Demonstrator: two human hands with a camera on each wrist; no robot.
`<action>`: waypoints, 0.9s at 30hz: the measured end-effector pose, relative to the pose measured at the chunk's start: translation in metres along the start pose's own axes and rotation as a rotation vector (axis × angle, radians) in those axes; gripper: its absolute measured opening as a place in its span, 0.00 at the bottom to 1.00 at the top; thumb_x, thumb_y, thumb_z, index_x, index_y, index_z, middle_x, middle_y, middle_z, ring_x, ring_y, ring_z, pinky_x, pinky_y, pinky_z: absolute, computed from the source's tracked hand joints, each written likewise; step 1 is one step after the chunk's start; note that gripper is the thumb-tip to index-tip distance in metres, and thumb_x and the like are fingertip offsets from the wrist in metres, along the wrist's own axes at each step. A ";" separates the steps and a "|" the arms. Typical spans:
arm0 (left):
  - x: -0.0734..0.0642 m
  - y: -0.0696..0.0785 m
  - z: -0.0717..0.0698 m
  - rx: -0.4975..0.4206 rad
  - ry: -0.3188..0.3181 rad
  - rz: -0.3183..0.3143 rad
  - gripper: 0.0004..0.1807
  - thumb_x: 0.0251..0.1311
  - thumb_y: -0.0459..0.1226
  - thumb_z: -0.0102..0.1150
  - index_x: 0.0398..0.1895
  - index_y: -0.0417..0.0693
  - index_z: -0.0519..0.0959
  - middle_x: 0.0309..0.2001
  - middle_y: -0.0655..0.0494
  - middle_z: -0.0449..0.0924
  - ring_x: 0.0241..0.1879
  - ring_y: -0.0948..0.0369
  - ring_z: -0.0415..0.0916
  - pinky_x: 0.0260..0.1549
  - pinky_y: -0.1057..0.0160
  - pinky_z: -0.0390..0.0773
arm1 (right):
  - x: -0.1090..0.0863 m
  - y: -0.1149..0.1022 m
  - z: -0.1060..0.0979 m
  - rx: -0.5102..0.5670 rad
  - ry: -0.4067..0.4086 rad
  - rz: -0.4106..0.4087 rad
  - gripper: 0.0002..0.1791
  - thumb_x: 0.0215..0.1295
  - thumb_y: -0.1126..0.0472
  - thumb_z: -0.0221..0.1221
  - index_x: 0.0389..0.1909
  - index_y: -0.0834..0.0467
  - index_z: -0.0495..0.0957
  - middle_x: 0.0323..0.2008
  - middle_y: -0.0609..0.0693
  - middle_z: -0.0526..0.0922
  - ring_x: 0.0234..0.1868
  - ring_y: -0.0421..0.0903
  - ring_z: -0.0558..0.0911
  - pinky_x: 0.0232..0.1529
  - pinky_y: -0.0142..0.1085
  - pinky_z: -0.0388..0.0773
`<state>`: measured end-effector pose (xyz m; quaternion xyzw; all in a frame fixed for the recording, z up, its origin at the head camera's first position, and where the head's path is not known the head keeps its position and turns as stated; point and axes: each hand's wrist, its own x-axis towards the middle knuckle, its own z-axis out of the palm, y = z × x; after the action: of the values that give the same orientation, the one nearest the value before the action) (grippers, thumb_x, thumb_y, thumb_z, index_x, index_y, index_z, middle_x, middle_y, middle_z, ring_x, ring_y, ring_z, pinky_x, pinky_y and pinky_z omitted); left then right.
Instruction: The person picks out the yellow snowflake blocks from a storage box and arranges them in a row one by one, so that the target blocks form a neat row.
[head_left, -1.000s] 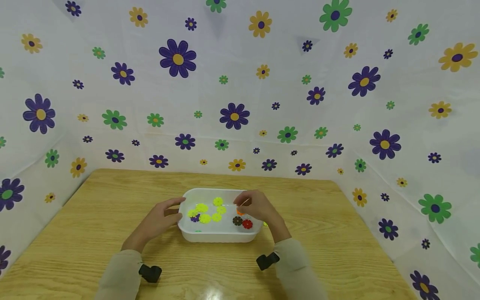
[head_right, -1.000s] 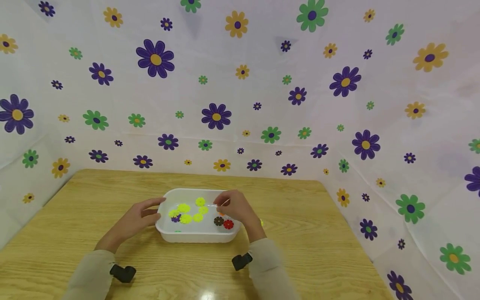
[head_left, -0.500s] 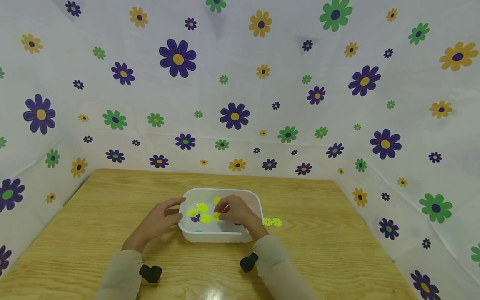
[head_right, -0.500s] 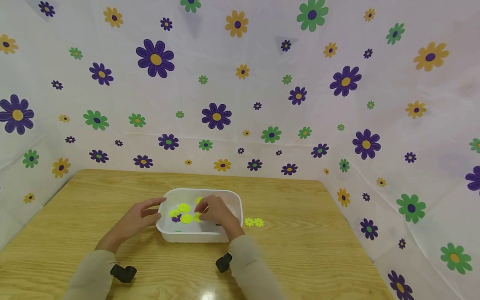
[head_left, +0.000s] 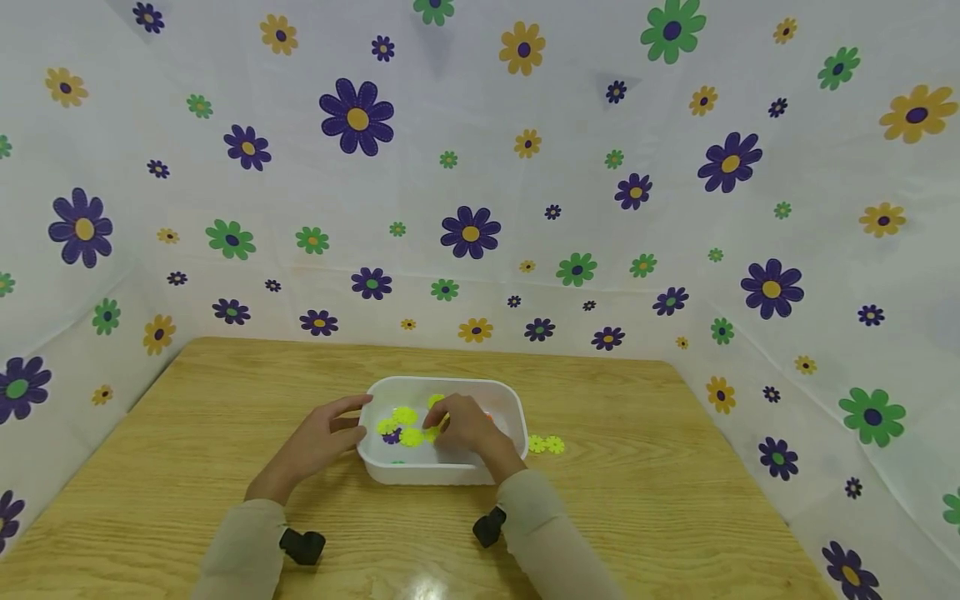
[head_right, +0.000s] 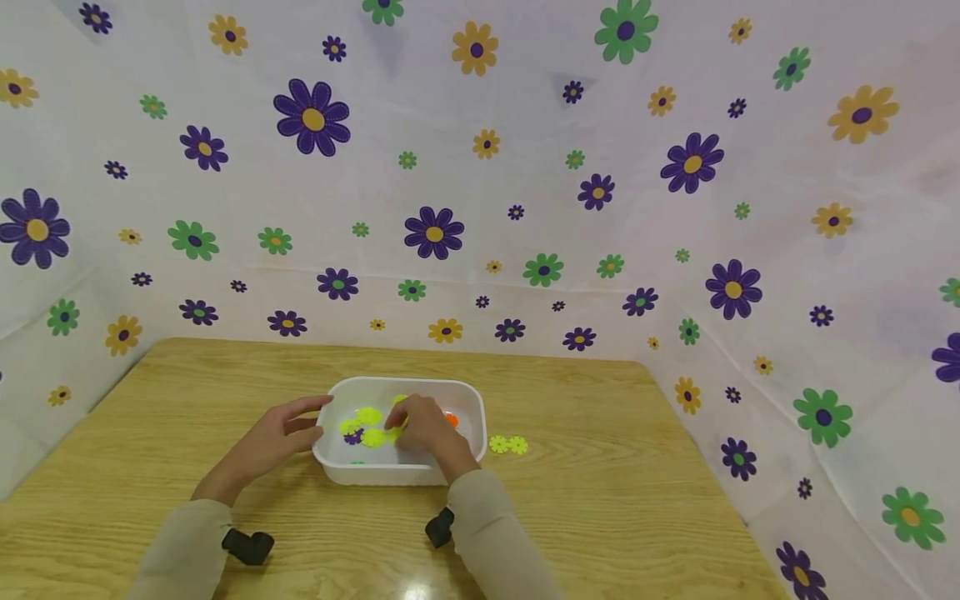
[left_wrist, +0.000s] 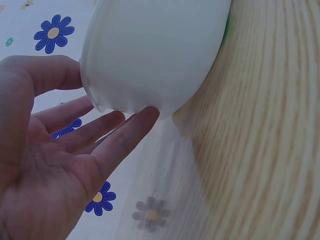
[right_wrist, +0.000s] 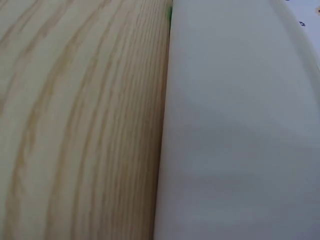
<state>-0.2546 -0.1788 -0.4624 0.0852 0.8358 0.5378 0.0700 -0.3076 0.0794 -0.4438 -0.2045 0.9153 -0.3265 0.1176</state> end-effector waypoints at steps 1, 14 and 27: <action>0.000 0.000 0.000 0.003 0.000 -0.001 0.31 0.72 0.37 0.55 0.78 0.46 0.65 0.79 0.40 0.59 0.73 0.35 0.67 0.63 0.45 0.82 | 0.000 0.000 0.000 -0.018 0.002 -0.009 0.15 0.52 0.77 0.68 0.41 0.61 0.88 0.43 0.55 0.88 0.38 0.45 0.80 0.46 0.38 0.84; 0.000 0.000 0.000 0.010 0.005 -0.009 0.31 0.72 0.37 0.55 0.78 0.47 0.65 0.79 0.40 0.60 0.72 0.36 0.68 0.63 0.45 0.81 | 0.000 0.003 0.001 -0.111 0.008 -0.034 0.15 0.52 0.73 0.72 0.42 0.61 0.88 0.41 0.54 0.87 0.40 0.45 0.80 0.45 0.36 0.82; 0.000 0.000 0.000 0.006 0.001 -0.004 0.32 0.72 0.38 0.55 0.78 0.47 0.65 0.80 0.40 0.59 0.73 0.36 0.68 0.64 0.44 0.81 | -0.003 0.000 -0.005 -0.067 0.032 -0.014 0.06 0.60 0.68 0.71 0.38 0.58 0.89 0.37 0.51 0.88 0.37 0.42 0.80 0.40 0.33 0.81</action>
<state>-0.2546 -0.1789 -0.4623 0.0837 0.8378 0.5350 0.0704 -0.3064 0.0832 -0.4398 -0.2095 0.9260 -0.2997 0.0939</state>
